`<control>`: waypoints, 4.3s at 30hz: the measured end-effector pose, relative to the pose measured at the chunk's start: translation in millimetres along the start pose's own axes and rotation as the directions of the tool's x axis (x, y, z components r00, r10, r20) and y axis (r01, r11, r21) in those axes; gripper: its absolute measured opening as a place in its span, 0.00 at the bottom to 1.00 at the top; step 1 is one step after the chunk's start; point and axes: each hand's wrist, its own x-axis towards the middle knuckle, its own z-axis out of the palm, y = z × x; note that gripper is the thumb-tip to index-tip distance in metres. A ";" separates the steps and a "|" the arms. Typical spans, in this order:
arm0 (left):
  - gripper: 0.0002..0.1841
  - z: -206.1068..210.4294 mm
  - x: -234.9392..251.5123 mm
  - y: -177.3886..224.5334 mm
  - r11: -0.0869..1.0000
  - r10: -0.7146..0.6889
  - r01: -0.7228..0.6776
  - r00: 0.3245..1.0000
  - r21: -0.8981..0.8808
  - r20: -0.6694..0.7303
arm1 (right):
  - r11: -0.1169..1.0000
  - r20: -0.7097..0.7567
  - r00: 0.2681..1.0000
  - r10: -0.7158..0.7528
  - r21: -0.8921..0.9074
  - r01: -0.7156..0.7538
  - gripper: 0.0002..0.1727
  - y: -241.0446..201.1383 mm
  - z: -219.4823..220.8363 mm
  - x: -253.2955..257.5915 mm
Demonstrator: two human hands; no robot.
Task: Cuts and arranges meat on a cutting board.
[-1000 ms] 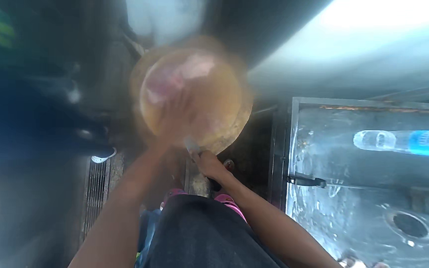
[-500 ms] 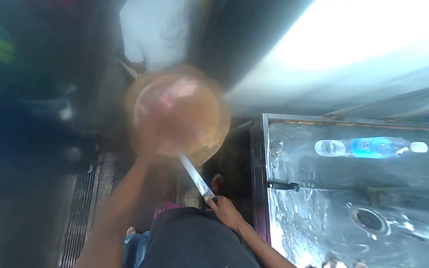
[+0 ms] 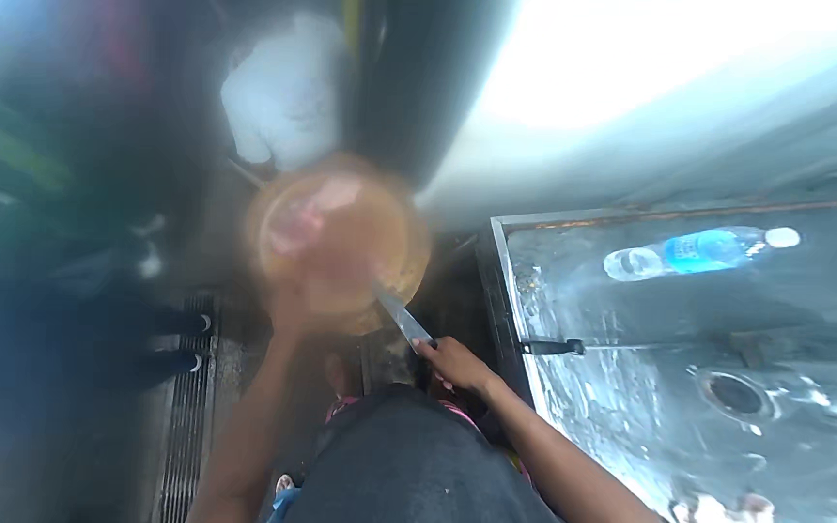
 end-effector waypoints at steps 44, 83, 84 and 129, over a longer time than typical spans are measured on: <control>0.51 -29.9 126.1 8.1 0.978 0.008 0.025 0.987 0.206 -0.158 | 0.997 -0.121 0.992 0.024 0.079 -0.014 0.40 30.5 20.5 21.4; 0.19 -26.4 70.3 -32.6 0.637 -0.296 0.177 0.955 -0.751 -0.025 | 0.750 -0.091 0.967 -0.236 -0.651 0.121 0.25 -185.6 49.0 4.1; 0.19 -26.0 70.2 -32.6 0.689 -0.293 0.176 0.955 -0.703 -0.048 | 0.738 -0.090 0.968 -0.233 -0.665 0.116 0.25 -192.8 50.4 7.7; 0.25 42.1 2.5 86.8 0.938 0.346 -0.343 0.937 0.060 -0.045 | 0.994 -0.275 0.960 -0.051 0.076 0.075 0.36 -20.3 -13.4 2.8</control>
